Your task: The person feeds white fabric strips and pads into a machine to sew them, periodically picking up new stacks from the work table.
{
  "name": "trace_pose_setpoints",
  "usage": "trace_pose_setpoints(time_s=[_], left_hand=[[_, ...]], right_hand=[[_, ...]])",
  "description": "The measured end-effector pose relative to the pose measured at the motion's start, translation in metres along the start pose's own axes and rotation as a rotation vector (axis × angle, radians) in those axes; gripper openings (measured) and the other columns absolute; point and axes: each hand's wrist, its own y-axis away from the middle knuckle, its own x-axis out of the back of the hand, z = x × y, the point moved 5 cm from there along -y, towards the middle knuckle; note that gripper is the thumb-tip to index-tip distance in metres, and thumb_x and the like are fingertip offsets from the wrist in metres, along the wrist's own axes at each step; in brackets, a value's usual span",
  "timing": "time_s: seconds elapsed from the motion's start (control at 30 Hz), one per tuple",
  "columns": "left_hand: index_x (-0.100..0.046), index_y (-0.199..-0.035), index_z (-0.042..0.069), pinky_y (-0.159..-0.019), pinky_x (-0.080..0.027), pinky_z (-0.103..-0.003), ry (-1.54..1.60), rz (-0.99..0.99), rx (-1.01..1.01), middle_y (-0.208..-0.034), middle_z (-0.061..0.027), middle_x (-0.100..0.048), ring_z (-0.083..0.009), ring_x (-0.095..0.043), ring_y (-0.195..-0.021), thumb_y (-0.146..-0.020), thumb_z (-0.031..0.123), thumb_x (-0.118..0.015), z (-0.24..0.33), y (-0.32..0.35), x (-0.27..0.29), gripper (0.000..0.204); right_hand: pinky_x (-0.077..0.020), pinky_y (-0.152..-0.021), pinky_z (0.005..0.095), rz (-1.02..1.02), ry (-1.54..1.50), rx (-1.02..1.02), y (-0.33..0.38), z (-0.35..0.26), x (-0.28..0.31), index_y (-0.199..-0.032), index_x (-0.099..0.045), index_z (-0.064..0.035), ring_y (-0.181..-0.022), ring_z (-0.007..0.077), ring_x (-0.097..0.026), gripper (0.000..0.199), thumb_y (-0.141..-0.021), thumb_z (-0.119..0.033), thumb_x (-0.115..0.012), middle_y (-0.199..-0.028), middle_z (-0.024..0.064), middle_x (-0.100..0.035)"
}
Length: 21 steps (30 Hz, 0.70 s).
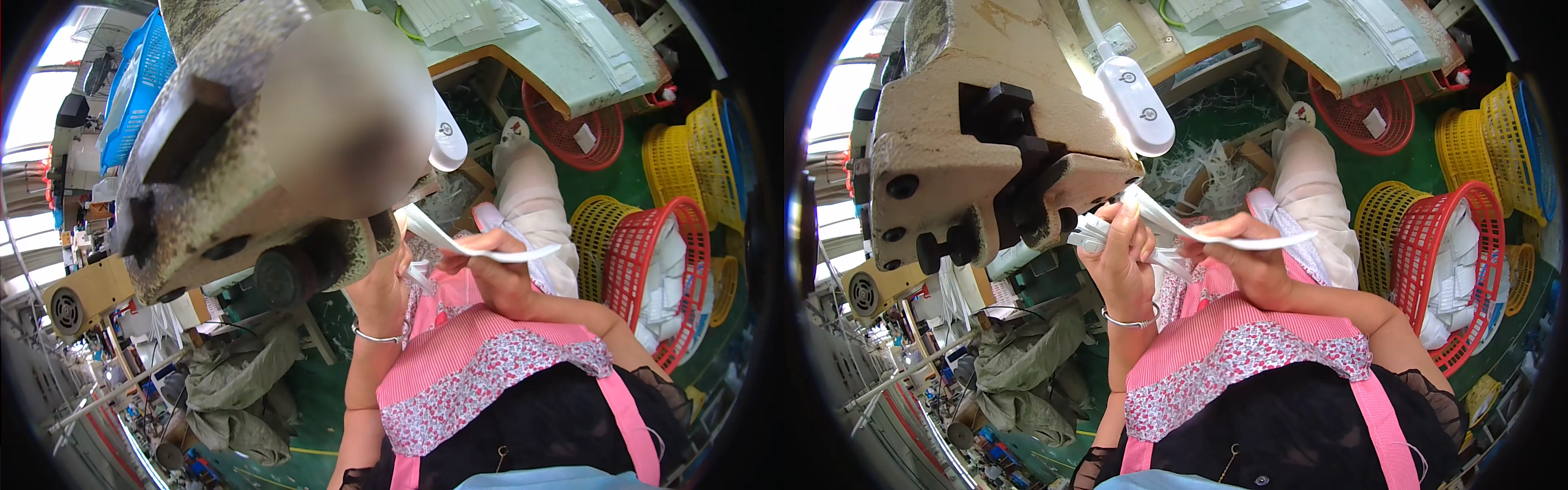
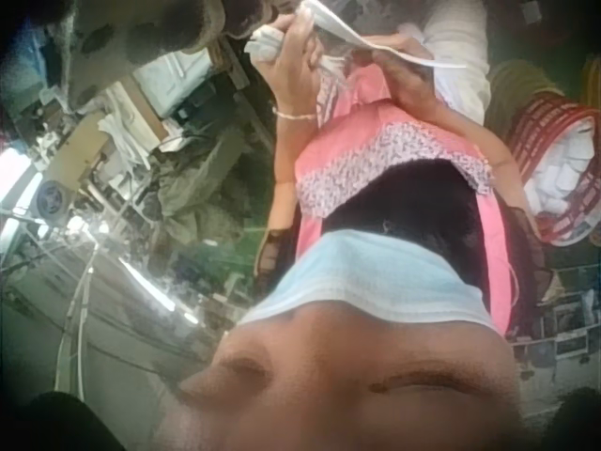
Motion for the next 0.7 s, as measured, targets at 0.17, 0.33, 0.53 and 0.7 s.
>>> trace_pose_setpoints(time_s=[0.17, 0.33, 0.53, 0.7], left_hand=[[-0.064, -0.092, -0.005, -0.041, -0.030, -0.021, -0.233, -0.039, -0.191, -0.069, -0.0018, -0.057, -0.0037, -0.041, -0.045, -0.086, -0.003, -0.067, -0.005, -0.010, 0.013, 0.007], [-0.066, -0.089, -0.006, -0.040, -0.029, -0.020, -0.238, -0.041, -0.159, -0.076, -0.0109, -0.067, -0.0039, -0.042, -0.044, -0.085, -0.004, -0.067, 0.005, -0.007, -0.003, 0.004], [-0.066, -0.092, -0.007, -0.042, -0.031, -0.021, -0.252, -0.081, -0.161, -0.081, -0.0159, -0.070, -0.0042, -0.041, -0.045, -0.087, 0.001, -0.064, 0.000, -0.005, -0.004, 0.009], [-0.066, -0.094, -0.008, -0.044, -0.033, -0.021, -0.141, -0.031, -0.097, -0.082, -0.0159, -0.069, -0.0047, -0.041, -0.047, -0.089, 0.004, -0.064, -0.001, -0.002, -0.005, 0.013]], right_hand=[[-0.0591, -0.072, 0.0324, 0.172, -0.077, -0.081, -0.034, -0.024, 0.006, -0.102, -0.054, 0.0004, -0.082, 0.0229, -0.071, 0.011, -0.098, -0.009, -0.056, -0.096, 0.0203, -0.070], [-0.0584, -0.063, 0.0273, 0.141, 0.024, -0.188, -0.069, -0.042, 0.015, -0.099, -0.052, -0.0008, -0.069, 0.0192, -0.071, 0.008, -0.096, -0.008, -0.055, -0.084, 0.0168, -0.070], [-0.0583, -0.061, 0.0263, 0.055, 0.078, -0.188, -0.081, -0.054, 0.015, -0.098, -0.052, -0.0006, -0.069, 0.0191, -0.072, 0.008, -0.094, -0.006, -0.056, -0.083, 0.0181, -0.071], [-0.0582, -0.060, 0.0263, 0.045, 0.084, -0.185, -0.086, -0.058, 0.011, -0.098, -0.053, 0.0002, -0.069, 0.0193, -0.072, 0.008, -0.094, -0.006, -0.057, -0.083, 0.0177, -0.070]])
